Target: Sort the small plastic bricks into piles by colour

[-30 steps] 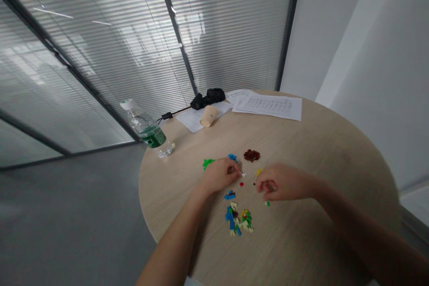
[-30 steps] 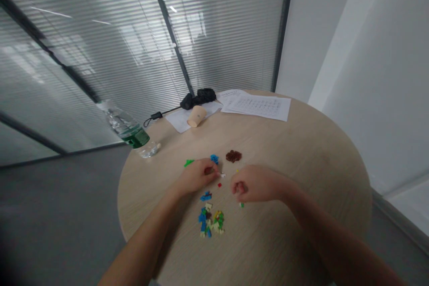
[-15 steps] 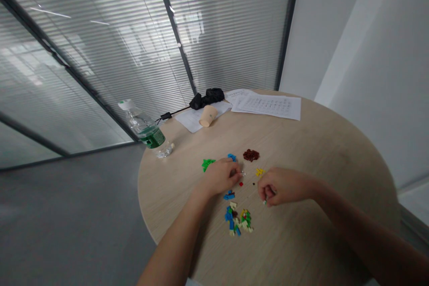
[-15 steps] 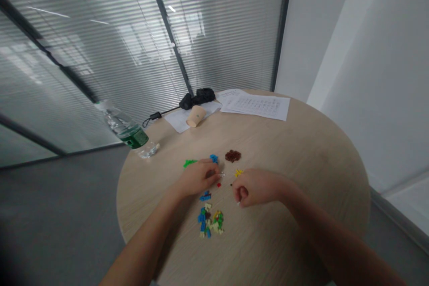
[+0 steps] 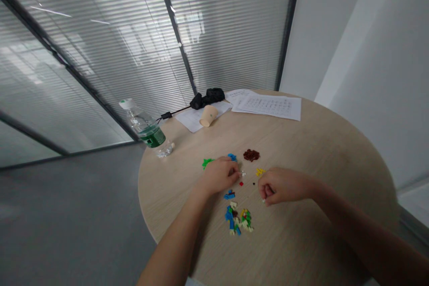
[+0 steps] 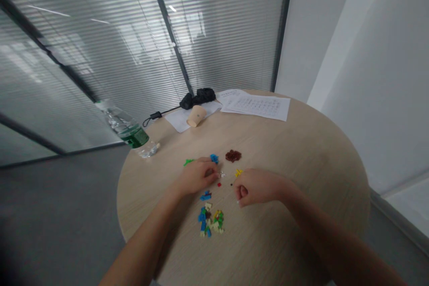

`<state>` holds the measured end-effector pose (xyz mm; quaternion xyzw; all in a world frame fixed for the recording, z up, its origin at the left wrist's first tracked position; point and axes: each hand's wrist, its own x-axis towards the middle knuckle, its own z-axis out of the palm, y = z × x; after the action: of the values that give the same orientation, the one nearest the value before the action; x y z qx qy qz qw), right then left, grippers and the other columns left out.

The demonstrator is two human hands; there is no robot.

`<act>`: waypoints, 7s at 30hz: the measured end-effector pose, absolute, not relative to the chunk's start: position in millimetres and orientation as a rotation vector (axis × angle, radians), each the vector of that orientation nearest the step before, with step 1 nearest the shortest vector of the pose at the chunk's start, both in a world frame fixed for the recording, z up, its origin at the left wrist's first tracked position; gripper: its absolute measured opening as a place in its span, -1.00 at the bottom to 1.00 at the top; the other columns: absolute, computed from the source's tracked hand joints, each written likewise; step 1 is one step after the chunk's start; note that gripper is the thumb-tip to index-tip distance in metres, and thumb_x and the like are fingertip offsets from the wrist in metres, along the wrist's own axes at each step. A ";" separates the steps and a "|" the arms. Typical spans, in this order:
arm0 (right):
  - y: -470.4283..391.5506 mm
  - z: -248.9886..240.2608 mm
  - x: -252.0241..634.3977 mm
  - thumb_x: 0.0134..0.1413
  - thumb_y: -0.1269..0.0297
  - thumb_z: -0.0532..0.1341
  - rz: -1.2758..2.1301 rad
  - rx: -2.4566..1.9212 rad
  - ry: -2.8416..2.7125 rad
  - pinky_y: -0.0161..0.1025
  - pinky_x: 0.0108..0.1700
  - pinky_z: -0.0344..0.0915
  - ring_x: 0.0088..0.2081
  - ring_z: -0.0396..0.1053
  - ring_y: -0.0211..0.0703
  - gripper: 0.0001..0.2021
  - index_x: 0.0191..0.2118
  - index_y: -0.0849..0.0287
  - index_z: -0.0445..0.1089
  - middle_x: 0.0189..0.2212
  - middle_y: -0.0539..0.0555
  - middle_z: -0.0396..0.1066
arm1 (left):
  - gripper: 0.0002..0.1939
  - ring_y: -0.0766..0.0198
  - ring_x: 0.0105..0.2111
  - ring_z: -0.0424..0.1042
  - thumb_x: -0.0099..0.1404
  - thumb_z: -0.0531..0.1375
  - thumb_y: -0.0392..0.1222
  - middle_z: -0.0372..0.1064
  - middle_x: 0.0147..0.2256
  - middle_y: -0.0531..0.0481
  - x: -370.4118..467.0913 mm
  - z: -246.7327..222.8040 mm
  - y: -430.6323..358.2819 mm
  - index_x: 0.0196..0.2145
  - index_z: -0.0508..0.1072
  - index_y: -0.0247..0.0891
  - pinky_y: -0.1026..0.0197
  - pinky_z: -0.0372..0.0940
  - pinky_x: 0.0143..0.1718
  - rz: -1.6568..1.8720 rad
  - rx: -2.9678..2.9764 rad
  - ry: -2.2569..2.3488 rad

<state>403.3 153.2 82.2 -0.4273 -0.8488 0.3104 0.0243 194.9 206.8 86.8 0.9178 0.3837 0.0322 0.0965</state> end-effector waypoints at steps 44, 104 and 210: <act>150.9 87.3 404.4 -0.21 0.38 0.24 0.892 -1.281 -2.595 -0.41 -0.49 0.07 -0.57 0.25 -0.35 -0.91 -0.44 0.20 0.40 -0.62 -0.08 0.34 | -0.86 0.35 -0.45 0.28 0.14 0.14 -0.20 0.36 -0.45 0.06 184.4 91.5 214.7 -0.35 0.49 -0.18 0.34 0.10 -0.43 0.159 2.571 1.222; 152.7 84.7 392.2 0.06 0.36 0.12 0.334 -1.102 -2.442 -0.35 -0.37 0.11 -0.48 0.28 -0.31 -0.87 -0.35 0.20 0.42 -0.47 0.00 0.42 | -0.74 0.26 -0.40 0.37 0.12 0.10 -0.03 0.45 -0.36 -0.01 135.9 104.1 234.7 -0.32 0.50 -0.16 0.32 0.03 -0.53 0.006 2.355 1.953; 172.9 74.4 418.0 -0.01 0.34 0.17 0.413 -1.527 -2.278 -0.33 -0.37 0.12 -0.43 0.31 -0.24 -0.89 -0.41 0.19 0.45 -0.43 0.05 0.43 | -0.84 0.45 -0.53 0.23 0.06 0.14 -0.32 0.38 -0.49 0.10 168.5 101.8 210.8 -0.37 0.50 -0.28 0.41 0.11 -0.49 -0.027 2.198 0.775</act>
<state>418.0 172.9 74.4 -0.5414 -0.8075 0.1463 0.1829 168.5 210.8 101.8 0.8666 0.3056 -0.0106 0.3943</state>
